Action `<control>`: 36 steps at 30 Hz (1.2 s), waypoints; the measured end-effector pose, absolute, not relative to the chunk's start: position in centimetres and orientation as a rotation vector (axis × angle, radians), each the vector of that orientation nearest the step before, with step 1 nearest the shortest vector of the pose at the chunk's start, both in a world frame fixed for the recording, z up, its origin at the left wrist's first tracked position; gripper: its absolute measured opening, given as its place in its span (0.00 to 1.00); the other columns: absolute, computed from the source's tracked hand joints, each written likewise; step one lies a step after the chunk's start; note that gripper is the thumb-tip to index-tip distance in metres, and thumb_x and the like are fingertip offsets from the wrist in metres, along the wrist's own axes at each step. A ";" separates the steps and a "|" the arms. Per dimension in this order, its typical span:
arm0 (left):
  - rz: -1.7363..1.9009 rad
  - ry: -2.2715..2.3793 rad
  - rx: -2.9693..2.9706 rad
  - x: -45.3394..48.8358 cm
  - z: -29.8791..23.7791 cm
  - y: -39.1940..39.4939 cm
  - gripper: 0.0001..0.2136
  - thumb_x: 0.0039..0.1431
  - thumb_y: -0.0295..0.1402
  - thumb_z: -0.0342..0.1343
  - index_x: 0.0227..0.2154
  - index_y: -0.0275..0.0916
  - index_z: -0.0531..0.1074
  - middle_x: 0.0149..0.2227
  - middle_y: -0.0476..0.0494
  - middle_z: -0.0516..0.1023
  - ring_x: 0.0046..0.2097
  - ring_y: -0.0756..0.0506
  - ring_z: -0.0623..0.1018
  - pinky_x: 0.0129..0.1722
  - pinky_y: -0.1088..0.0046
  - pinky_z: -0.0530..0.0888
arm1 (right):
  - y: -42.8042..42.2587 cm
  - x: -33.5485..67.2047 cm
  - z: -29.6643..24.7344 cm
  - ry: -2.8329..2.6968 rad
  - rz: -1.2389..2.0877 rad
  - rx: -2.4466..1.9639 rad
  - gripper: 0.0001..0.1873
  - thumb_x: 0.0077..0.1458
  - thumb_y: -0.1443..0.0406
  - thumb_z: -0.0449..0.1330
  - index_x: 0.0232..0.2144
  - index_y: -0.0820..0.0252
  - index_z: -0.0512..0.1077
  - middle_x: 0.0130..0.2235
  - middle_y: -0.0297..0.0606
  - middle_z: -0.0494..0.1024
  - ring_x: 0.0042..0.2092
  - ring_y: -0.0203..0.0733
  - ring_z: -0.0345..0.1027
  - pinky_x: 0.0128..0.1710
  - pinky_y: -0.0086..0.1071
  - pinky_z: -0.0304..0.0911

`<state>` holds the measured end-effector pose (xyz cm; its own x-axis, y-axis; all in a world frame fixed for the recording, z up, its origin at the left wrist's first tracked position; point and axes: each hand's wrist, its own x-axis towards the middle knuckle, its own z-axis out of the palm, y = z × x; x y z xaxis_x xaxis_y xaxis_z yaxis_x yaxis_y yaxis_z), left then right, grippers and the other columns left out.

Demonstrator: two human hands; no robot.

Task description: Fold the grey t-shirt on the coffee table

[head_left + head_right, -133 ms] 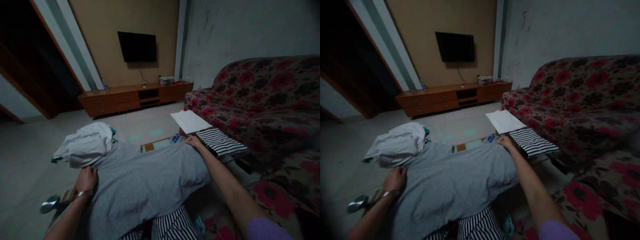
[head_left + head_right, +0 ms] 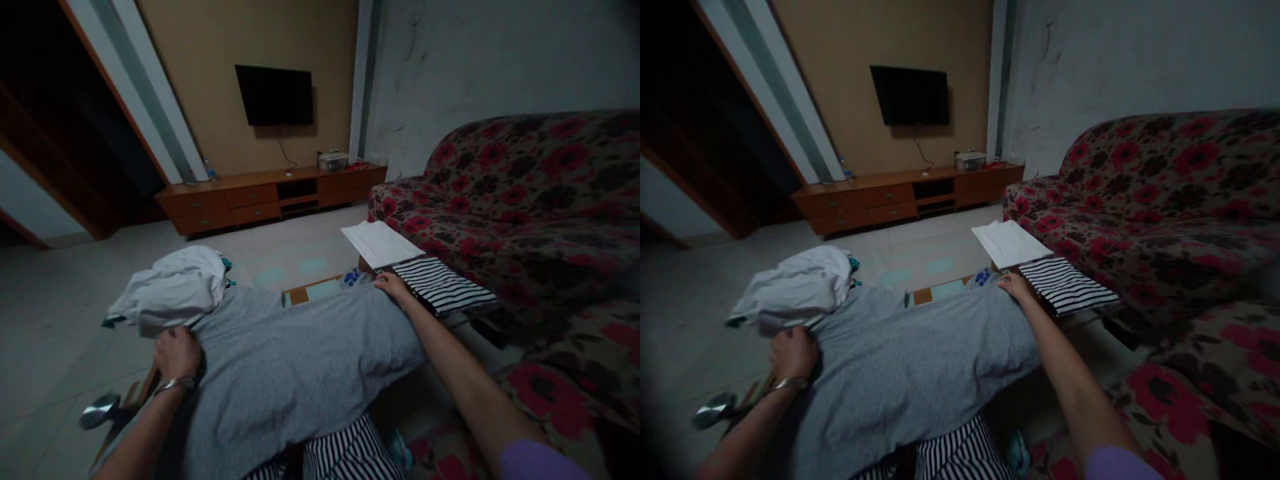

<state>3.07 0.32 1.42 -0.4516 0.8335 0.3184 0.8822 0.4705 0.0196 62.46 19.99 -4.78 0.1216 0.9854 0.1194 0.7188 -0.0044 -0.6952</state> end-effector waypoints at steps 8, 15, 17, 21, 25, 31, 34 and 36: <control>-0.265 -1.639 -2.540 14.8 4.5 8.3 0.27 0.47 0.15 0.43 0.48 0.42 0.71 0.56 0.43 0.67 0.57 0.42 0.64 0.54 0.63 0.61 | 16.4 62.2 -5.0 -1.578 0.419 -1.639 0.14 0.48 0.61 0.58 0.37 0.59 0.76 0.37 0.39 0.79 0.38 0.43 0.72 0.42 0.34 0.64; 0.183 -1.440 -2.951 18.5 5.2 13.0 0.17 0.47 0.18 0.47 0.32 0.43 0.76 0.39 0.47 0.77 0.46 0.45 0.72 0.49 0.66 0.60 | 16.2 62.0 -5.2 -1.616 0.373 -1.530 0.16 0.47 0.61 0.59 0.39 0.61 0.75 0.41 0.42 0.77 0.42 0.43 0.70 0.45 0.35 0.63; 0.290 -1.408 -2.973 18.4 5.1 13.1 0.15 0.49 0.20 0.47 0.30 0.44 0.75 0.36 0.48 0.77 0.42 0.47 0.73 0.47 0.67 0.60 | 16.6 61.9 -5.4 -1.628 0.386 -1.529 0.16 0.45 0.61 0.60 0.37 0.61 0.75 0.40 0.42 0.77 0.42 0.44 0.69 0.46 0.35 0.62; 0.355 -1.388 -2.907 18.2 5.0 12.8 0.11 0.53 0.24 0.48 0.29 0.44 0.74 0.36 0.47 0.76 0.41 0.47 0.72 0.46 0.68 0.59 | 17.6 61.9 -5.5 -1.629 0.445 -1.545 0.12 0.45 0.59 0.60 0.30 0.61 0.75 0.36 0.42 0.77 0.41 0.44 0.68 0.46 0.36 0.61; 0.383 -1.403 -2.805 18.7 5.3 12.5 0.09 0.55 0.26 0.49 0.27 0.41 0.74 0.36 0.44 0.76 0.42 0.45 0.72 0.44 0.67 0.60 | 18.5 62.1 -5.3 -1.643 0.586 -1.545 0.14 0.47 0.56 0.57 0.29 0.60 0.75 0.31 0.38 0.77 0.34 0.41 0.68 0.39 0.33 0.63; 0.422 -1.420 -2.713 19.1 5.2 12.6 0.09 0.56 0.25 0.48 0.28 0.39 0.74 0.35 0.41 0.77 0.41 0.44 0.72 0.41 0.68 0.62 | 19.3 62.4 -4.6 -1.707 0.757 -1.551 0.14 0.44 0.55 0.59 0.27 0.60 0.76 0.28 0.35 0.76 0.33 0.39 0.68 0.34 0.30 0.61; 0.381 -1.438 -2.707 18.8 5.1 12.4 0.08 0.56 0.26 0.47 0.30 0.39 0.72 0.33 0.41 0.76 0.37 0.45 0.73 0.35 0.70 0.63 | 19.2 62.3 -4.1 -1.741 0.852 -1.570 0.16 0.41 0.53 0.61 0.23 0.61 0.76 0.23 0.33 0.73 0.28 0.37 0.65 0.28 0.28 0.57; 0.325 -1.433 -2.721 18.4 5.0 12.3 0.08 0.57 0.27 0.47 0.31 0.40 0.71 0.33 0.42 0.76 0.37 0.45 0.72 0.34 0.71 0.63 | 19.0 62.1 -3.7 -1.758 0.914 -1.566 0.18 0.40 0.52 0.62 0.23 0.62 0.76 0.21 0.32 0.72 0.25 0.36 0.62 0.25 0.27 0.55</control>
